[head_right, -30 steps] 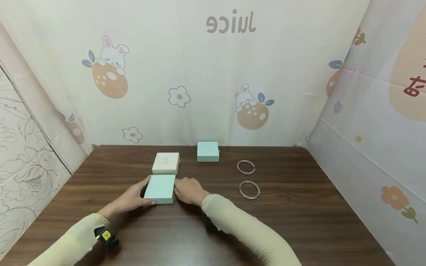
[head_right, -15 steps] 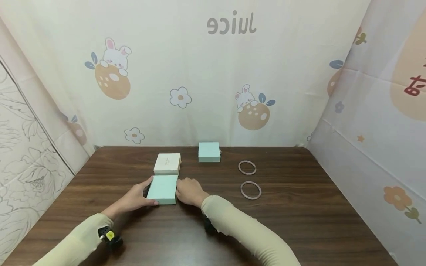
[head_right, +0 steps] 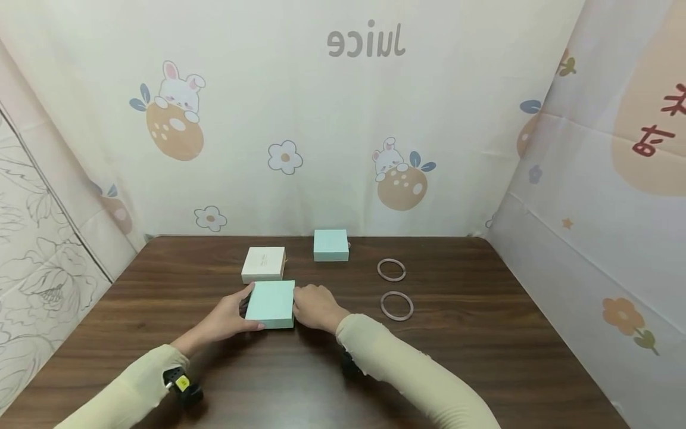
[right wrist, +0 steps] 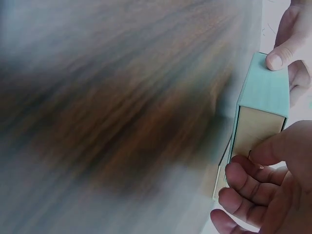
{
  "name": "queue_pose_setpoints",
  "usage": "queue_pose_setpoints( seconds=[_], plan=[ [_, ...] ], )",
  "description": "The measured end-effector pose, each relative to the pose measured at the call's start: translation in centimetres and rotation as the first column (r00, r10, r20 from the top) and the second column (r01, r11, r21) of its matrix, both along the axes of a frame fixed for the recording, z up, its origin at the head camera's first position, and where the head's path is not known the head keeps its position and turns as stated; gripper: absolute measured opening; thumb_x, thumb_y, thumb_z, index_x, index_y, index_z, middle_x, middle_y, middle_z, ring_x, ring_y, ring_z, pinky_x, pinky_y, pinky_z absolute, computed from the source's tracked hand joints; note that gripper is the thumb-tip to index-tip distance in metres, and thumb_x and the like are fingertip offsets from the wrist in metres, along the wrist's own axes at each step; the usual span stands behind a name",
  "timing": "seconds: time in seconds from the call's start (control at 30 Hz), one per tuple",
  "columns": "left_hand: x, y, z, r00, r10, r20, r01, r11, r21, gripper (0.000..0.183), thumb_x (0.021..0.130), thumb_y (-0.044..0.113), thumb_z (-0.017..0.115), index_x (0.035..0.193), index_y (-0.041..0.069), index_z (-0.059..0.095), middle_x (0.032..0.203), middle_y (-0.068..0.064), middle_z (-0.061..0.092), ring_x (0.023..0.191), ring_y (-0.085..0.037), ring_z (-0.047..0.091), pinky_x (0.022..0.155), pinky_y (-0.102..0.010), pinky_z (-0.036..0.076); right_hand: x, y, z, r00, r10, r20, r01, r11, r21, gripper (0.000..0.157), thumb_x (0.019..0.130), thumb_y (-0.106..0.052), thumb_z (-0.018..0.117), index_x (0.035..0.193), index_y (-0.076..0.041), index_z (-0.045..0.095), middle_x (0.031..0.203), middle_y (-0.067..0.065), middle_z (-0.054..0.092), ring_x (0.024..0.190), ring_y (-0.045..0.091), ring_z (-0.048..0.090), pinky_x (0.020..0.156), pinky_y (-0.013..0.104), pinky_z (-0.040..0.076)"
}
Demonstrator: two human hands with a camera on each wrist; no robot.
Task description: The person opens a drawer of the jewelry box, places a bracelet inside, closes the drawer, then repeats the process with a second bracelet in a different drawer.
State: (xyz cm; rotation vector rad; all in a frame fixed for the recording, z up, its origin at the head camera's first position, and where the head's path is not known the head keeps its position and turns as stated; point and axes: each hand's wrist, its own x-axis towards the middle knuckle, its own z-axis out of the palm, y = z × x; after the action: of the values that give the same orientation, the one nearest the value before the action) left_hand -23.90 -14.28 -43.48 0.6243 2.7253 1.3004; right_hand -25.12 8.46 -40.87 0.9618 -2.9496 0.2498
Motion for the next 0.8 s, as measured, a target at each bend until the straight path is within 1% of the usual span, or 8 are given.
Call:
queue_pose_setpoints(
  seconds=[0.2,0.37,0.5,0.63,0.8],
  plan=[
    [0.7,1.6,0.5,0.999,-0.002,-0.039,0.004,0.999,0.036,0.101,0.069,0.015,0.087,0.141,-0.019,0.024,0.137,-0.031,0.042,0.122,-0.033,0.048,0.093,-0.045,0.043,0.6,1.5,0.8,1.000,-0.004,-0.022,0.004,1.000,-0.005,0.020,0.094,-0.008,0.050,0.074,-0.010,0.054,0.058,-0.001,0.043,0.052,0.011,0.041,0.050,0.029,0.038],
    [1.5,3.0,0.4,0.998,-0.036,-0.057,0.040,0.997,0.067,0.102,0.069,0.013,0.087,0.141,-0.020,0.022,0.137,-0.031,0.042,0.123,-0.033,0.047,0.092,-0.045,0.043,1.5,3.0,0.9,0.999,-0.006,-0.039,0.007,1.000,0.005,0.019,0.093,-0.008,0.051,0.074,-0.010,0.054,0.058,-0.001,0.044,0.053,0.011,0.044,0.052,0.032,0.040],
    [2.1,4.1,0.3,0.996,-0.044,-0.076,0.050,0.996,0.079,0.102,0.068,0.013,0.087,0.140,-0.020,0.023,0.136,-0.030,0.044,0.122,-0.032,0.047,0.093,-0.045,0.042,2.3,4.0,1.2,0.999,0.003,-0.047,-0.003,1.000,0.004,0.017,0.092,-0.008,0.052,0.075,-0.009,0.056,0.059,-0.001,0.044,0.054,0.012,0.043,0.052,0.031,0.038],
    [2.6,5.0,0.2,0.997,-0.050,-0.066,0.055,0.996,0.075,0.102,0.068,0.014,0.087,0.140,-0.021,0.024,0.136,-0.032,0.043,0.122,-0.033,0.047,0.094,-0.047,0.041,3.0,5.0,1.1,0.999,0.007,-0.042,-0.007,1.000,-0.001,0.018,0.093,-0.008,0.052,0.075,-0.009,0.055,0.059,-0.002,0.042,0.053,0.011,0.041,0.050,0.030,0.037],
    [3.1,5.9,0.2,0.997,-0.054,-0.050,0.057,0.997,0.059,0.103,0.068,0.016,0.087,0.140,-0.021,0.024,0.135,-0.032,0.045,0.119,-0.034,0.049,0.093,-0.048,0.041,3.7,5.9,0.5,0.999,0.003,-0.045,-0.004,1.000,-0.023,0.018,0.093,-0.008,0.052,0.076,-0.010,0.055,0.060,-0.002,0.042,0.054,0.011,0.041,0.052,0.031,0.038]
  ],
)
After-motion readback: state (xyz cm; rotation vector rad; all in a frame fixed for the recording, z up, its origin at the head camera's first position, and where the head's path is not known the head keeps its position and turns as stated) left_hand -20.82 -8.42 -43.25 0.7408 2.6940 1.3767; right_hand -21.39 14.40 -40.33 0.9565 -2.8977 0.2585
